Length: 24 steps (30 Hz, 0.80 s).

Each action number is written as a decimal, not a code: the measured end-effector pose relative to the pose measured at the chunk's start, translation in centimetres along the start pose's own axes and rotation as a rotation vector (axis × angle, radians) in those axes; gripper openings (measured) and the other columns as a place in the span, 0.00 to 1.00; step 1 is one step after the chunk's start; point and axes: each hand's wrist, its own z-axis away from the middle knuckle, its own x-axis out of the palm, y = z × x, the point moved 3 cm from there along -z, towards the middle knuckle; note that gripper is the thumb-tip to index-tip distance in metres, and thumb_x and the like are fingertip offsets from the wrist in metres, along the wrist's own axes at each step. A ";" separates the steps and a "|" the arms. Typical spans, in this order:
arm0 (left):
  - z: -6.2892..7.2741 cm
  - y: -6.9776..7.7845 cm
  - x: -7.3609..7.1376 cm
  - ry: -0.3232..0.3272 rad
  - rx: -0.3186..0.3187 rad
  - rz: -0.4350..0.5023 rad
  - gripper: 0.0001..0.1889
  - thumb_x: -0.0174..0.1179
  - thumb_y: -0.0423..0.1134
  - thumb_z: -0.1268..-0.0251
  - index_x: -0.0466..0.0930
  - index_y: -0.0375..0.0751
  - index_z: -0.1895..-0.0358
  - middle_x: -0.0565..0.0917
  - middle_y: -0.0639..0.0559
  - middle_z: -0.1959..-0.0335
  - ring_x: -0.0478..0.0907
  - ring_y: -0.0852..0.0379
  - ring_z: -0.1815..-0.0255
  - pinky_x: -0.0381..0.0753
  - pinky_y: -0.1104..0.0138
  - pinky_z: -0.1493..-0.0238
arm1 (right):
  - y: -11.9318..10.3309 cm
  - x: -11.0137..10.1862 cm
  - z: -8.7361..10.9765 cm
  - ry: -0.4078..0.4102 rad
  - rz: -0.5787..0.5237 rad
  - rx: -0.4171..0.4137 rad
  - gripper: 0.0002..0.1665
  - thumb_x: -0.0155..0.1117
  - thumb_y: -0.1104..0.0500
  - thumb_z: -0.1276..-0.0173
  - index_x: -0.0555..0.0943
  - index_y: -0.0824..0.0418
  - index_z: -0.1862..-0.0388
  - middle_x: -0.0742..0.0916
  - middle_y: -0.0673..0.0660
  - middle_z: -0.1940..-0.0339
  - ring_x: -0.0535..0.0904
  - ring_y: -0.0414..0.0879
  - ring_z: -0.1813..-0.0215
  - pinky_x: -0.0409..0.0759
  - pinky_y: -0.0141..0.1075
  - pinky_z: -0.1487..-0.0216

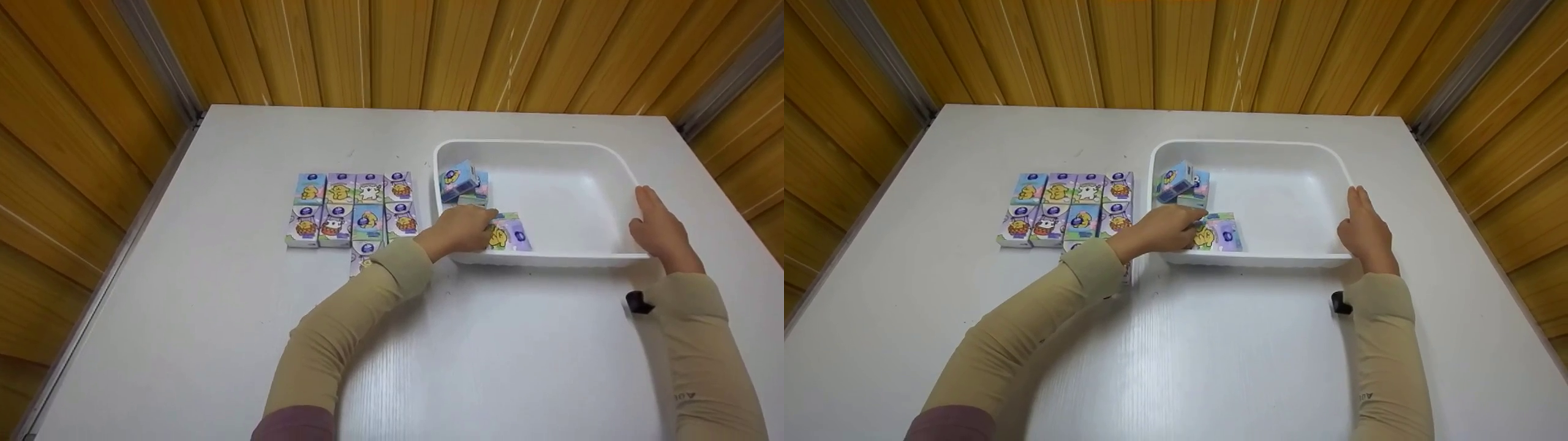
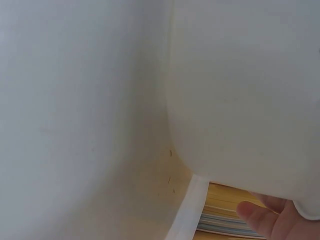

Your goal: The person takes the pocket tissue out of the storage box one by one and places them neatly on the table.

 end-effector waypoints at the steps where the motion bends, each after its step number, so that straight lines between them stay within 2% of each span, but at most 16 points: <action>1: 0.0 0.1 0.0 -0.002 0.008 0.001 0.22 0.42 0.42 0.35 0.62 0.51 0.37 0.75 0.54 0.46 0.72 0.59 0.52 0.73 0.64 0.48 | 0.0 -0.1 0.0 0.002 0.009 -0.005 0.36 0.33 0.60 0.31 0.29 0.59 0.32 0.33 0.62 0.31 0.27 0.63 0.32 0.31 0.58 0.36; 4: -0.1 0.2 0.1 -0.015 0.034 0.000 0.21 0.41 0.42 0.34 0.64 0.49 0.38 0.77 0.53 0.52 0.72 0.59 0.59 0.74 0.64 0.54 | -0.1 -0.2 -0.1 0.001 0.032 -0.010 0.36 0.33 0.60 0.32 0.30 0.61 0.32 0.33 0.63 0.31 0.28 0.63 0.32 0.32 0.58 0.35; 10: -0.2 0.3 0.1 -0.055 0.042 0.044 0.21 0.42 0.43 0.34 0.64 0.49 0.38 0.76 0.54 0.52 0.69 0.59 0.58 0.71 0.66 0.50 | -0.1 -0.1 0.0 -0.003 0.018 0.011 0.36 0.33 0.59 0.31 0.29 0.59 0.32 0.32 0.61 0.31 0.28 0.62 0.32 0.32 0.58 0.36; 13: -0.2 0.4 0.0 -0.059 0.047 0.053 0.21 0.43 0.43 0.34 0.65 0.49 0.39 0.76 0.54 0.55 0.69 0.59 0.59 0.71 0.66 0.52 | -0.1 -0.1 0.0 -0.005 -0.006 0.026 0.36 0.32 0.58 0.30 0.29 0.57 0.32 0.31 0.58 0.32 0.27 0.61 0.32 0.32 0.59 0.36; 18: -0.1 0.1 -0.1 -0.051 0.053 0.064 0.16 0.44 0.42 0.35 0.72 0.46 0.47 0.77 0.53 0.63 0.69 0.59 0.63 0.70 0.68 0.59 | -0.1 0.0 0.1 -0.011 -0.018 0.029 0.36 0.33 0.58 0.30 0.28 0.55 0.32 0.31 0.58 0.31 0.27 0.62 0.32 0.32 0.59 0.36; 21: 0.0 -0.2 -0.1 -0.046 0.039 0.084 0.14 0.47 0.41 0.37 0.75 0.45 0.52 0.76 0.54 0.66 0.70 0.59 0.66 0.69 0.70 0.64 | -0.1 0.1 0.1 -0.012 -0.025 0.029 0.36 0.32 0.57 0.30 0.28 0.54 0.32 0.31 0.57 0.32 0.26 0.61 0.32 0.31 0.60 0.37; 24: 0.3 -0.4 -0.5 -0.076 -0.009 0.137 0.16 0.51 0.40 0.40 0.74 0.45 0.49 0.76 0.54 0.65 0.71 0.59 0.65 0.70 0.71 0.65 | 0.0 0.1 0.1 -0.003 -0.021 0.019 0.36 0.33 0.57 0.30 0.28 0.54 0.32 0.31 0.57 0.32 0.26 0.62 0.32 0.32 0.60 0.37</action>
